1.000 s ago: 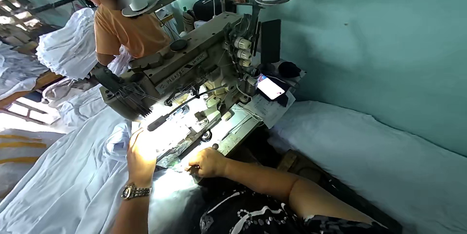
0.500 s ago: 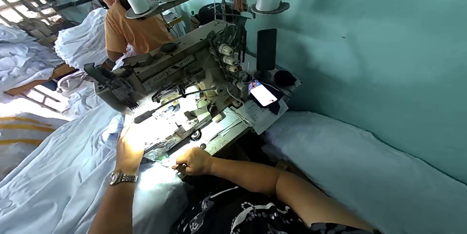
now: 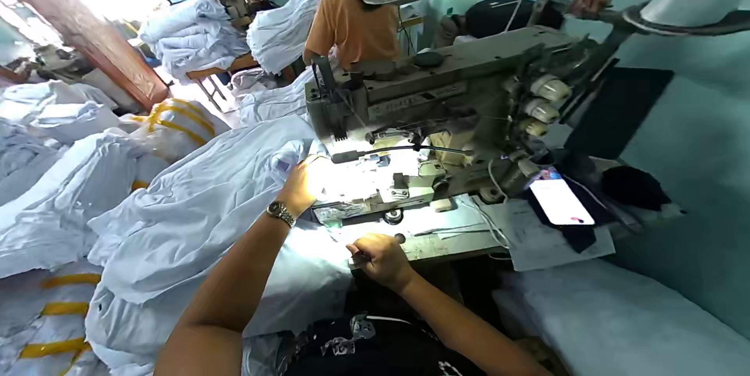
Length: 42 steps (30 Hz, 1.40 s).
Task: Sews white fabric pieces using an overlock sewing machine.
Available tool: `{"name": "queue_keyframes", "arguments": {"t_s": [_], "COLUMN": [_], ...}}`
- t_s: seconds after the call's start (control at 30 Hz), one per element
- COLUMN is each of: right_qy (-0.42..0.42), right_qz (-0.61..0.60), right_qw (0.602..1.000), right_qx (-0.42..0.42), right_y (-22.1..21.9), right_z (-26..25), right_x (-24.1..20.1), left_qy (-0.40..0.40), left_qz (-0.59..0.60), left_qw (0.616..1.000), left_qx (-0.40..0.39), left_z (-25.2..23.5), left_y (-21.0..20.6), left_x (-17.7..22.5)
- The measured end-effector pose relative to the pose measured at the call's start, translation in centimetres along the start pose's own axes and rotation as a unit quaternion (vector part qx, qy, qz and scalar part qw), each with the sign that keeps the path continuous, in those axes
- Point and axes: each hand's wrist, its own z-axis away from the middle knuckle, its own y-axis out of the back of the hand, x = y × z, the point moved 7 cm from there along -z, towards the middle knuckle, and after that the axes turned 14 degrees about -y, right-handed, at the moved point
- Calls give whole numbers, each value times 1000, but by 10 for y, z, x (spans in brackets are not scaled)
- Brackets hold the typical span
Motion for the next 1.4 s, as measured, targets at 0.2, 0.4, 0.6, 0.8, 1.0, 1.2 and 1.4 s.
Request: {"name": "queue_keyframes", "arguments": {"t_s": [0.2,0.4,0.6,0.8,1.0,1.2,1.4], "right_qy": [-13,-176,-99,-5,6,-34,115], "right_qz": [0,-47,-44,146,100,-49,-119], "right_qw": [999,975,994,987,991,996,985], "right_qx": [-36,-130,-24,71,89,-64,-47], "right_y": [-6,6,37,34,22,2,-39], "right_z": [-2,-14,-33,-63,-81,-73,-100], "right_x": [6,12,-13,-52,-63,-68,-122], "left_qy": [-5,136,267,202,61,-168,-195], "left_qz": [-35,-51,272,330,492,510,605], "left_qw": [999,982,925,907,860,833,771], "left_qx": [15,121,-9,166,118,135,-35], "left_z": [-43,4,142,165,153,171,201], "left_y": [11,90,-10,-23,5,60,44], "left_x": [-43,-78,-5,6,49,106,167]}}
